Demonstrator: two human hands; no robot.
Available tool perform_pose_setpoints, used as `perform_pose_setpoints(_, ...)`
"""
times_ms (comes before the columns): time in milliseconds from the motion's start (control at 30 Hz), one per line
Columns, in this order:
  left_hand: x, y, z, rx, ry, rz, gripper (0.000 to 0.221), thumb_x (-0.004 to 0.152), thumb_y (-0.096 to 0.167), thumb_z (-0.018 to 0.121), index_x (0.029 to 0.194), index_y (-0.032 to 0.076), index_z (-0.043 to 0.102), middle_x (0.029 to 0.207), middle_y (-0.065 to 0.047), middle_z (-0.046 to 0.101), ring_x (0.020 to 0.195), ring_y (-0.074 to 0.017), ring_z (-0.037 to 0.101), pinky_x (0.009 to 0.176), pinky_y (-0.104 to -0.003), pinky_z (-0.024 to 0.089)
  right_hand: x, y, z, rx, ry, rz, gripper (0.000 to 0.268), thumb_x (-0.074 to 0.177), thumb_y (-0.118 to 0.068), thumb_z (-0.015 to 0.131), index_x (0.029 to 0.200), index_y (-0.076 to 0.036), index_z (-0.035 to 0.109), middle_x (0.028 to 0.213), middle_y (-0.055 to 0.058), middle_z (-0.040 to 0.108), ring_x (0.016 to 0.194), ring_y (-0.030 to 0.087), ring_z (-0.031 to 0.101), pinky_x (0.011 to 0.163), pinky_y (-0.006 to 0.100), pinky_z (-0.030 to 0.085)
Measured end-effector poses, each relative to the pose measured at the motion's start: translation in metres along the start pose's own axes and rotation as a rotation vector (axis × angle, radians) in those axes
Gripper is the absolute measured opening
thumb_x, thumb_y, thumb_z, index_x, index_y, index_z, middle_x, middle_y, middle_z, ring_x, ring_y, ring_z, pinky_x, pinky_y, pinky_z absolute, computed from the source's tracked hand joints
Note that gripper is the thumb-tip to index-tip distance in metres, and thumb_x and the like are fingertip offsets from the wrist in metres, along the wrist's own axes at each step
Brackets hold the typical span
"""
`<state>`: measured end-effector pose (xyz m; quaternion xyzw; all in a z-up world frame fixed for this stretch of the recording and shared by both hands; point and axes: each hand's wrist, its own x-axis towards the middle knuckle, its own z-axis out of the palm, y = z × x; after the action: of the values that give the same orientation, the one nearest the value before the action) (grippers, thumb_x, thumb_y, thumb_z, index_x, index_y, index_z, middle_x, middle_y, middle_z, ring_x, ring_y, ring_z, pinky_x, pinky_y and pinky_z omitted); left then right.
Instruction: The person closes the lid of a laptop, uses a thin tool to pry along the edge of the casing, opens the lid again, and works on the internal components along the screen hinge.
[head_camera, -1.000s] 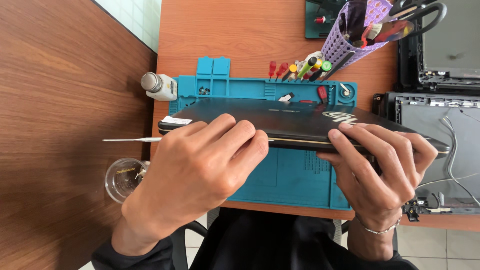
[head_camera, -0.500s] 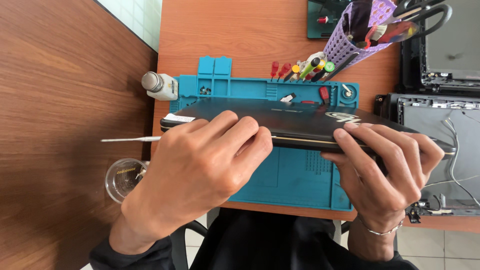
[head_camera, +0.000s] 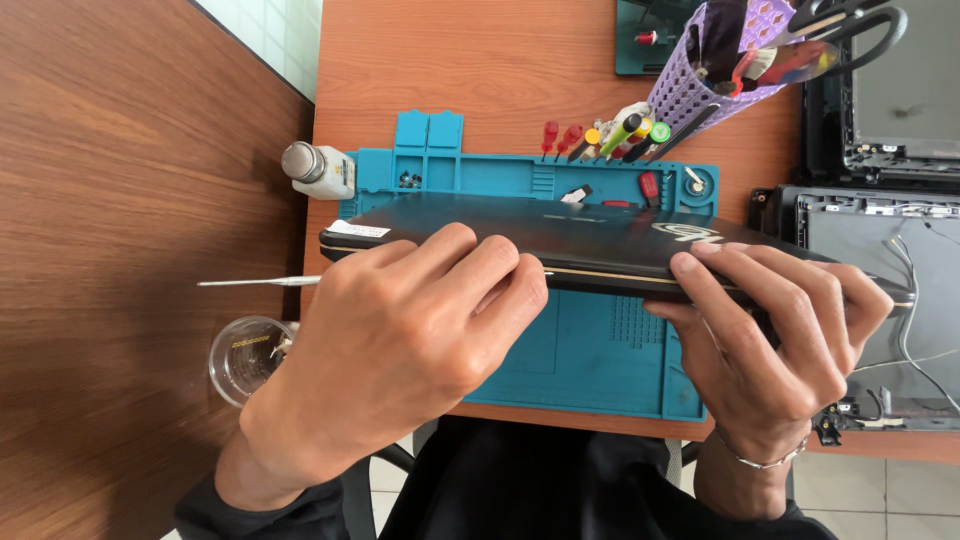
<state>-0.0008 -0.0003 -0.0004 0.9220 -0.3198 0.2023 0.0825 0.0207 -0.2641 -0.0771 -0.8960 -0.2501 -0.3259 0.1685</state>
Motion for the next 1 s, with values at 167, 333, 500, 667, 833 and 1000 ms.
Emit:
perform_pose_setpoints(167, 0.0, 0.001, 0.002, 0.008, 0.007, -0.018, 0.014, 0.087, 0.006, 0.074, 0.1, 0.003, 0.071, 0.088, -0.001, 0.063, 0.076, -0.0122, 0.063, 0.059, -0.025, 0.051, -0.001, 0.001, 0.001, 0.005, -0.004, 0.007, 0.031, 0.081, -0.033, 0.085, 0.108, -0.019, 0.08, 0.105, -0.002, 0.075, 0.104, 0.019, 0.07, 0.099, 0.039, 0.04)
perform_pose_setpoints(333, 0.001, 0.0, 0.002, 0.013, -0.003, -0.025, 0.012, 0.087, 0.006, 0.074, 0.099, 0.003, 0.071, 0.087, -0.001, 0.061, 0.075, -0.012, 0.062, 0.057, -0.026, 0.05, -0.001, 0.002, 0.002, 0.004, 0.006, 0.002, 0.03, 0.081, -0.033, 0.085, 0.107, -0.019, 0.08, 0.104, -0.003, 0.076, 0.103, 0.019, 0.07, 0.099, 0.04, 0.04)
perform_pose_setpoints(500, 0.002, 0.004, -0.001, 0.042, -0.006, -0.021, 0.013, 0.085, 0.007, 0.074, 0.097, 0.005, 0.071, 0.088, 0.0, 0.061, 0.076, -0.013, 0.06, 0.058, -0.026, 0.05, 0.002, 0.0, 0.0, 0.011, -0.004, 0.01, 0.031, 0.081, -0.033, 0.085, 0.107, -0.018, 0.08, 0.104, -0.002, 0.075, 0.103, 0.02, 0.07, 0.098, 0.04, 0.04)
perform_pose_setpoints(667, 0.004, 0.005, -0.003, 0.05, -0.026, -0.019, 0.009, 0.085, 0.009, 0.073, 0.094, 0.007, 0.071, 0.089, 0.001, 0.062, 0.077, -0.0136, 0.059, 0.056, -0.027, 0.046, 0.005, -0.005, -0.003, 0.019, -0.02, 0.01, 0.031, 0.08, -0.033, 0.085, 0.106, -0.018, 0.08, 0.105, -0.001, 0.075, 0.103, 0.02, 0.07, 0.097, 0.04, 0.04)
perform_pose_setpoints(833, 0.007, 0.007, -0.003, 0.102, -0.033, -0.017, 0.005, 0.086, 0.01, 0.073, 0.09, 0.009, 0.071, 0.087, 0.001, 0.062, 0.077, -0.0135, 0.059, 0.056, -0.026, 0.045, 0.005, -0.006, -0.002, 0.029, -0.011, 0.018, 0.032, 0.082, -0.034, 0.085, 0.109, -0.018, 0.08, 0.107, -0.002, 0.075, 0.105, 0.02, 0.07, 0.095, 0.036, 0.039)
perform_pose_setpoints(1000, 0.013, 0.014, -0.004, 0.23, 0.053, -0.009, 0.002, 0.081, 0.01, 0.072, 0.082, 0.01, 0.07, 0.082, 0.001, 0.062, 0.073, -0.0121, 0.059, 0.055, -0.024, 0.047, 0.007, -0.002, 0.002, 0.026, 0.014, -0.012, 0.032, 0.08, -0.032, 0.087, 0.108, -0.018, 0.081, 0.104, -0.002, 0.075, 0.101, 0.019, 0.07, 0.095, 0.039, 0.039)
